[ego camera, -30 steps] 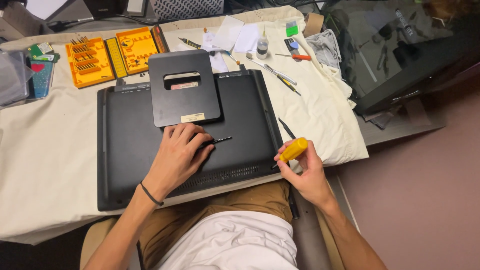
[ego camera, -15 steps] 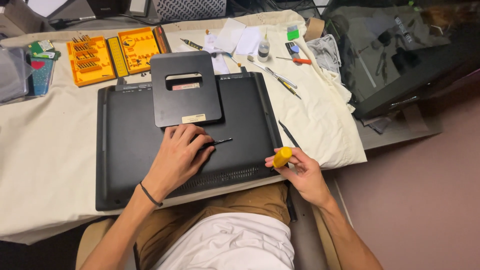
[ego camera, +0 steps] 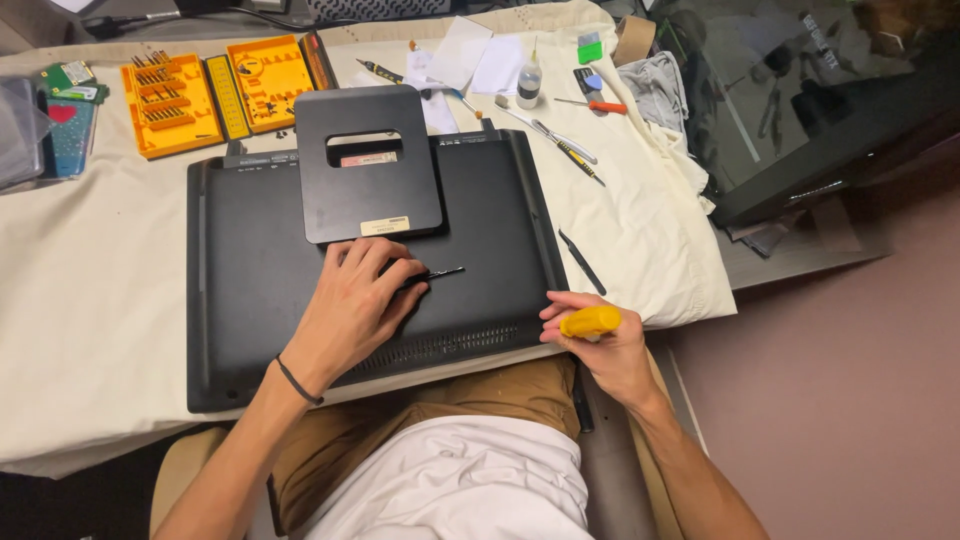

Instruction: Removing small plastic covers and screws from the back of an electronic device using a screwdriver and manual prying.

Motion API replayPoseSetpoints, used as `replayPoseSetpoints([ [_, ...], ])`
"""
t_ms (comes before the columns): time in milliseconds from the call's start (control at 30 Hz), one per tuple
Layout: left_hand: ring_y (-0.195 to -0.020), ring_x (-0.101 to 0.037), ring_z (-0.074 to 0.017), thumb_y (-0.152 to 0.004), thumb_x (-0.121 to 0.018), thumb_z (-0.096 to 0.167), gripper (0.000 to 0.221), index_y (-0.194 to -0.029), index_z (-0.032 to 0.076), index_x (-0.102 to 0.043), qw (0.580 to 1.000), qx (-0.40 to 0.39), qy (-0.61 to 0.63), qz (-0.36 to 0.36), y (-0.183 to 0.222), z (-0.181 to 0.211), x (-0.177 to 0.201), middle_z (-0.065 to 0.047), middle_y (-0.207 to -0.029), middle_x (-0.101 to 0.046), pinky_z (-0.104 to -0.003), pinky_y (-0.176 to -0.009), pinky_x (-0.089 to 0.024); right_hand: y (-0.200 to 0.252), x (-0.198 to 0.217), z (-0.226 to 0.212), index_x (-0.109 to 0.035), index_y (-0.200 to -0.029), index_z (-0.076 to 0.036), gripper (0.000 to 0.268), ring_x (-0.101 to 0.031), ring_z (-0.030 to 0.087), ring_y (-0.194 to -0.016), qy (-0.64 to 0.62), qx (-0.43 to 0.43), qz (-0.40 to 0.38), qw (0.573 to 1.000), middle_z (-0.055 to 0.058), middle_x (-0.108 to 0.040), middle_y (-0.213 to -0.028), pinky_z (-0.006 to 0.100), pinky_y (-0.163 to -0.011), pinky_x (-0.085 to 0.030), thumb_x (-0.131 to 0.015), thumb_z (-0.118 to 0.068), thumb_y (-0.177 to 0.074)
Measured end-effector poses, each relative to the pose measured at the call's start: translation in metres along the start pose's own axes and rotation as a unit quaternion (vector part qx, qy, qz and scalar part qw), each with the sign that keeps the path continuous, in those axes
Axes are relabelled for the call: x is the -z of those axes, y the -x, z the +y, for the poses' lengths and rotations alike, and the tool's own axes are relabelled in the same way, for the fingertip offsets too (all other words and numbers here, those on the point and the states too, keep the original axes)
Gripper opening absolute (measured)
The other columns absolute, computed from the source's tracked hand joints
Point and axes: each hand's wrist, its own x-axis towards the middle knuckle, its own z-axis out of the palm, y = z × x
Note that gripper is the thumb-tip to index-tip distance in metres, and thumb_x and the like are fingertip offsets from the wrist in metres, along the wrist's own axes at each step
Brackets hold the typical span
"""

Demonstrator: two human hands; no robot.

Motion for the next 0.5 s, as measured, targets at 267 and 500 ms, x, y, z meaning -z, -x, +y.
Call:
replayPoseSetpoints([
  [267,-0.119,-0.065,-0.0200,-0.110,-0.074,0.029,0.016,-0.124,0.022,-0.071,1.000,-0.010,-0.006,0.011,-0.001,-0.002,0.000,0.001,-0.112,-0.061,-0.040,-0.103,-0.048,0.002,0.010,0.015,-0.076,-0.133,0.004,0.040,-0.084,0.020,-0.108,-0.001,0.010,0.012,1.000,0.017,-0.091,-0.110,0.039,-0.106,-0.062,-0.083,0.005,-0.094],
  [500,-0.115,-0.066,-0.0198,-0.110,-0.074,0.029,0.030,-0.137,0.019,-0.068,1.000,-0.011,-0.019,0.012,-0.003,0.002,0.004,0.000,-0.111,-0.062,-0.039,-0.103,-0.049,0.001,0.016,0.012,-0.071,-0.136,0.006,0.034,-0.086,0.029,-0.105,-0.017,-0.005,0.041,0.999,0.026,-0.088,-0.112,0.043,-0.104,-0.066,-0.075,0.004,-0.102],
])
